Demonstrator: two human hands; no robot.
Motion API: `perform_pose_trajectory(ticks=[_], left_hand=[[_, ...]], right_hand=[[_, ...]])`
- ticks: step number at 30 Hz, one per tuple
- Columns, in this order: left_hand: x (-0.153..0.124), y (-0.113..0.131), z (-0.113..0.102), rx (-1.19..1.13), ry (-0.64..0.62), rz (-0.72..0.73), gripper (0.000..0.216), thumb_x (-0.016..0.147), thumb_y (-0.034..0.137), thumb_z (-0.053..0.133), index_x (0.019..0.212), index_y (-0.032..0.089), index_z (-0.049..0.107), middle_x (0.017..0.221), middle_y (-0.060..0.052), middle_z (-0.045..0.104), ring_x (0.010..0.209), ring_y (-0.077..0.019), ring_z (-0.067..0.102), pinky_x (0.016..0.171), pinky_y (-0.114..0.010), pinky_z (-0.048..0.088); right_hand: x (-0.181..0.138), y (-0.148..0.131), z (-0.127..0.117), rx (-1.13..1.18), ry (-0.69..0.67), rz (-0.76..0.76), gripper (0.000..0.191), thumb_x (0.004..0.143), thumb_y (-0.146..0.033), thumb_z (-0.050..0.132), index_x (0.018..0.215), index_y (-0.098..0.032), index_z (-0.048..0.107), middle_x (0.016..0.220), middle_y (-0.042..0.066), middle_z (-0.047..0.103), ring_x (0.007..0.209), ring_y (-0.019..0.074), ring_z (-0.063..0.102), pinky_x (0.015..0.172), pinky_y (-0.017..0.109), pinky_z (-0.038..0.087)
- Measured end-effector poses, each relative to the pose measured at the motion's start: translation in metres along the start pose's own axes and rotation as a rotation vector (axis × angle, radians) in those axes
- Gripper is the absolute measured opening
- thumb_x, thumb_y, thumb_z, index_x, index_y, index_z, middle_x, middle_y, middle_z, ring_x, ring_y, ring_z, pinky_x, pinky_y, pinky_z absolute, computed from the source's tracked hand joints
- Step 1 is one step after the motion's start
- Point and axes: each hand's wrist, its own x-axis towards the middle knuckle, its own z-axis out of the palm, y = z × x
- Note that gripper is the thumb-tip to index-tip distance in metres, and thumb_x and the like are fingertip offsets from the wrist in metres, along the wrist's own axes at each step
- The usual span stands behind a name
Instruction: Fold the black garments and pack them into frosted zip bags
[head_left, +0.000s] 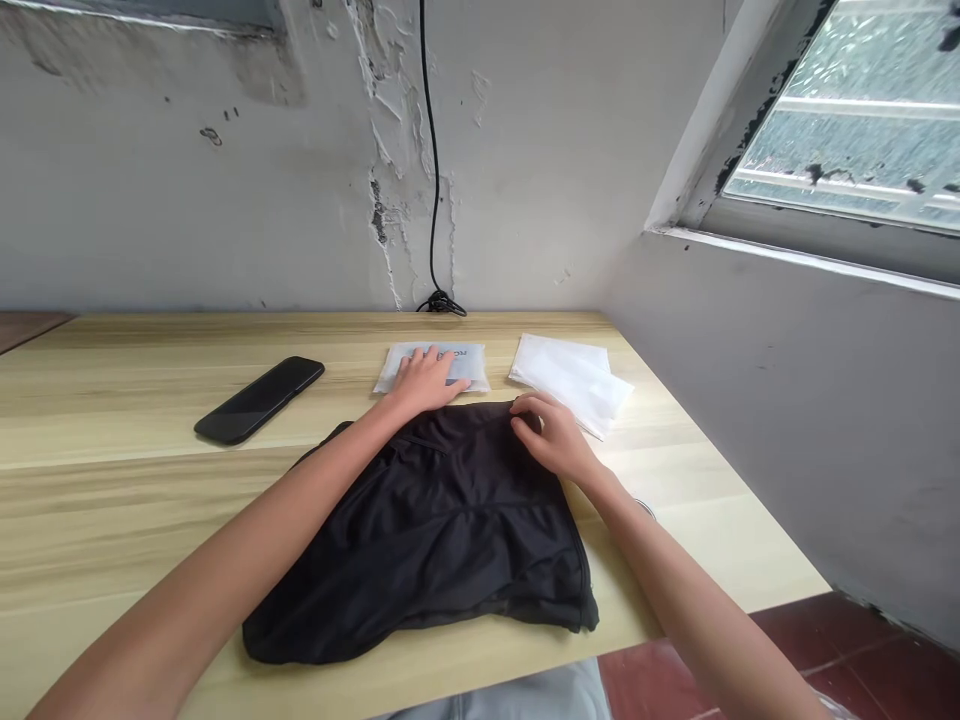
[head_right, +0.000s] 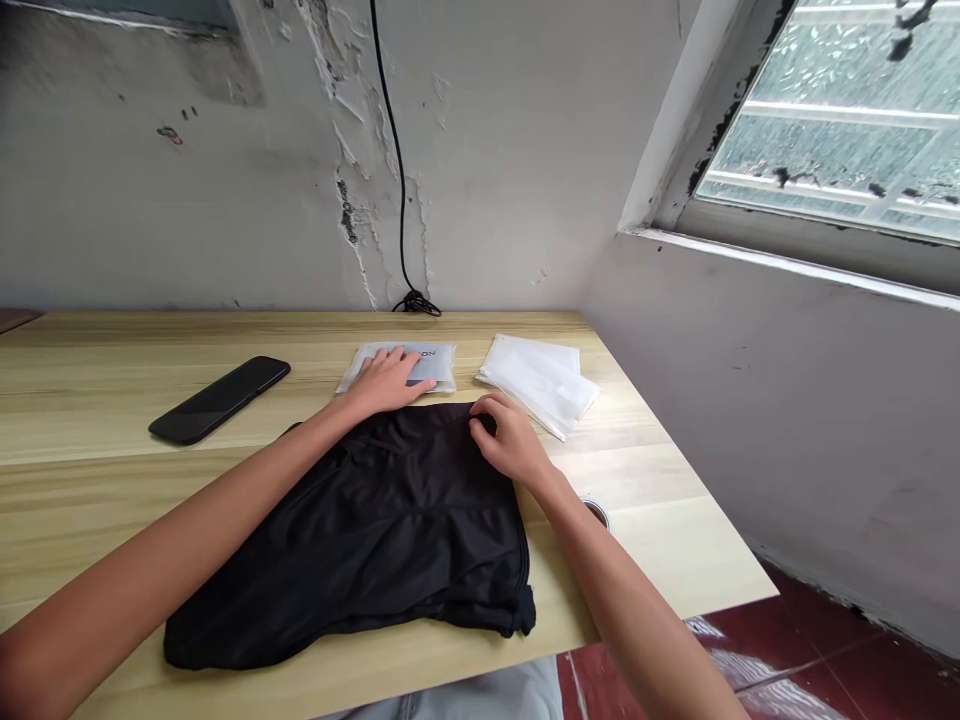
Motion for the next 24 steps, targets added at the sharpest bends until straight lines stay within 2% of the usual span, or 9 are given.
perform_pose_trajectory(ticks=[2,5,8,12,15,17,19,22,24], left_hand=[[0.006,0.008,0.007,0.009,0.019,0.029,0.067,0.096,0.060,0.051,0.145,0.015,0.058,0.156,-0.026,0.051,0.144,-0.0480,0.042,0.117,-0.059,0.031],[0.008,0.010,0.013,0.010,0.046,0.053,0.065,0.100,0.059,0.046,0.147,0.015,0.055,0.156,-0.027,0.049,0.144,-0.0476,0.040,0.117,-0.059,0.030],[0.004,0.009,0.010,-0.007,0.055,0.073,0.067,0.102,0.060,0.042,0.148,0.014,0.052,0.156,-0.026,0.048,0.143,-0.0471,0.041,0.114,-0.058,0.034],[-0.020,0.010,-0.002,-0.081,0.089,0.200,0.057,0.102,0.057,0.044,0.145,0.021,0.055,0.153,-0.017,0.054,0.141,-0.0392,0.048,0.112,-0.051,0.038],[-0.045,0.003,-0.006,-0.093,0.018,0.299,0.038,0.099,0.050,0.048,0.116,0.023,0.070,0.125,-0.011,0.070,0.122,-0.0340,0.062,0.106,-0.047,0.043],[-0.057,-0.009,-0.004,-0.066,-0.020,0.277,0.033,0.097,0.048,0.050,0.104,0.023,0.071,0.112,-0.009,0.073,0.113,-0.0331,0.066,0.103,-0.048,0.046],[-0.065,-0.022,0.000,-0.082,-0.019,0.231,0.035,0.096,0.051,0.051,0.106,0.023,0.071,0.112,-0.009,0.073,0.113,-0.0332,0.067,0.101,-0.048,0.047],[-0.071,-0.041,0.002,-0.180,-0.016,0.203,0.042,0.096,0.057,0.050,0.114,0.024,0.071,0.123,-0.010,0.073,0.120,-0.0329,0.065,0.103,-0.047,0.048],[-0.074,-0.051,-0.002,-0.231,-0.024,0.204,0.044,0.095,0.056,0.053,0.119,0.024,0.070,0.129,-0.010,0.072,0.123,-0.0324,0.064,0.105,-0.045,0.049]], right_hand=[[0.003,0.012,-0.008,-0.099,0.104,0.039,0.020,0.093,-0.025,0.056,0.106,-0.021,0.071,0.119,0.014,0.074,0.114,0.0296,0.069,0.102,0.044,0.052],[0.006,0.035,-0.022,-0.273,0.185,0.221,0.029,0.090,-0.025,0.059,0.114,-0.018,0.072,0.130,0.017,0.072,0.127,0.0363,0.064,0.109,0.054,0.048],[0.006,0.054,-0.033,-0.296,0.155,0.325,0.026,0.088,-0.025,0.062,0.108,-0.016,0.077,0.122,0.018,0.077,0.120,0.0379,0.068,0.107,0.056,0.049],[0.004,0.065,-0.040,-0.223,0.155,0.354,0.026,0.091,-0.034,0.063,0.102,-0.017,0.080,0.111,0.014,0.082,0.104,0.0319,0.076,0.096,0.046,0.058],[0.003,0.062,-0.041,-0.202,0.177,0.345,0.028,0.089,-0.039,0.066,0.102,-0.018,0.080,0.111,0.014,0.082,0.104,0.0333,0.076,0.093,0.047,0.059],[0.004,0.054,-0.038,-0.201,0.193,0.307,0.029,0.090,-0.039,0.064,0.104,-0.019,0.079,0.115,0.014,0.081,0.111,0.0344,0.074,0.099,0.050,0.057],[0.005,0.044,-0.029,-0.185,0.177,0.227,0.030,0.093,-0.042,0.062,0.107,-0.020,0.079,0.119,0.014,0.080,0.116,0.0333,0.072,0.104,0.049,0.055],[0.006,0.029,-0.012,-0.168,0.074,0.098,0.035,0.096,-0.048,0.063,0.116,-0.022,0.076,0.126,0.013,0.078,0.123,0.0338,0.069,0.107,0.050,0.053],[0.006,0.026,-0.003,-0.162,0.016,0.078,0.037,0.096,-0.047,0.064,0.120,-0.021,0.075,0.129,0.014,0.076,0.124,0.0354,0.068,0.107,0.053,0.052]])
